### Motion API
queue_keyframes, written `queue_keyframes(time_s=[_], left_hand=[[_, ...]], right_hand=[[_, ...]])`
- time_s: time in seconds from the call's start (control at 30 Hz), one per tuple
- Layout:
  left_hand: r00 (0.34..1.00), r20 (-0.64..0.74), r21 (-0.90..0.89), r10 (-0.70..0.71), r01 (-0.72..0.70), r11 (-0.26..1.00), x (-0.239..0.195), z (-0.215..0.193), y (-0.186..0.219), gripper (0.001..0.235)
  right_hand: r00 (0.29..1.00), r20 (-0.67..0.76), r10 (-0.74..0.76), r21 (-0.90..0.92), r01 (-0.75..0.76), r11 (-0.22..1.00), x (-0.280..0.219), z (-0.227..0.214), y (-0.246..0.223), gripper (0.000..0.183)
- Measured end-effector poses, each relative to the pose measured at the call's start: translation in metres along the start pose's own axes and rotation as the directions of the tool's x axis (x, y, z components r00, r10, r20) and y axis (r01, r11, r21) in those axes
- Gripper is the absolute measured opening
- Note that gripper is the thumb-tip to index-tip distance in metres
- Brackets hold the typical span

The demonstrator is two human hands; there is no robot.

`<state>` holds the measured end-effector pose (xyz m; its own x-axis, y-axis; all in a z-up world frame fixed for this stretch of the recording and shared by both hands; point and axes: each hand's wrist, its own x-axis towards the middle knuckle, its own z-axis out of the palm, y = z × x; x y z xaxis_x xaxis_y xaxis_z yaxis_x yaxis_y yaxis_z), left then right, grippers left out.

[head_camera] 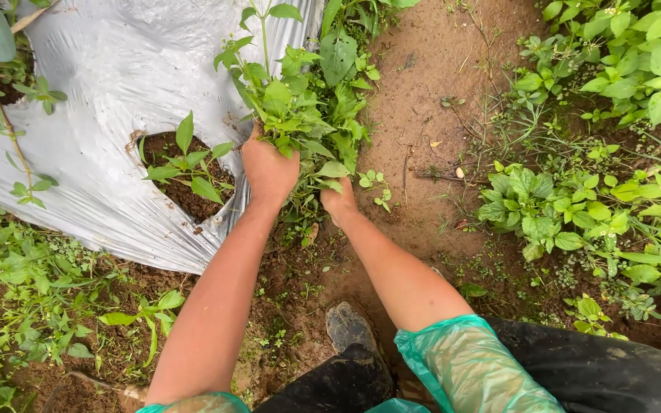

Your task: Using a hand sickle and hands to clear weeds and arrange plant stems around a hole in plastic mulch in a field.

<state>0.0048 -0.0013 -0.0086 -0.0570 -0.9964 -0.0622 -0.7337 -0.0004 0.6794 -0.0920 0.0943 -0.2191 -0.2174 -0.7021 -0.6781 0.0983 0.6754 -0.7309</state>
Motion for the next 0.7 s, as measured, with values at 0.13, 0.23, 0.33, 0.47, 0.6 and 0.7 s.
queue_keyframes(time_s=[0.13, 0.23, 0.33, 0.47, 0.6, 0.7], left_hand=[[1.0, -0.01, -0.021, 0.003, -0.003, 1.0, -0.001, 0.001, -0.003, 0.031], [0.998, -0.047, -0.053, 0.038, -0.04, 0.998, 0.001, 0.0, 0.0, 0.032], [0.999, -0.034, -0.042, 0.014, -0.016, 0.999, -0.007, -0.007, 0.011, 0.03], [1.0, 0.014, -0.014, 0.01, -0.01, 1.0, -0.004, -0.015, 0.022, 0.03], [1.0, 0.006, -0.001, -0.015, 0.015, 1.0, 0.005, -0.005, 0.012, 0.019], [0.997, 0.007, 0.009, -0.071, 0.071, 0.997, -0.005, -0.018, 0.037, 0.022]], right_hand=[[0.999, -0.016, 0.029, 0.015, -0.029, 0.999, -0.007, 0.003, -0.048, 0.051], [0.998, -0.032, 0.048, 0.022, -0.047, 0.999, -0.028, 0.003, -0.073, 0.054], [0.996, -0.048, 0.08, 0.021, -0.079, 0.997, -0.069, 0.005, -0.081, 0.057], [0.991, -0.077, 0.112, 0.032, -0.11, 0.993, -0.111, 0.003, -0.104, 0.063], [0.983, -0.177, -0.053, -0.103, 0.035, 0.994, -0.082, -0.008, -0.05, 0.044], [0.955, -0.241, -0.172, -0.106, 0.15, 0.983, -0.081, -0.011, -0.033, 0.041]])
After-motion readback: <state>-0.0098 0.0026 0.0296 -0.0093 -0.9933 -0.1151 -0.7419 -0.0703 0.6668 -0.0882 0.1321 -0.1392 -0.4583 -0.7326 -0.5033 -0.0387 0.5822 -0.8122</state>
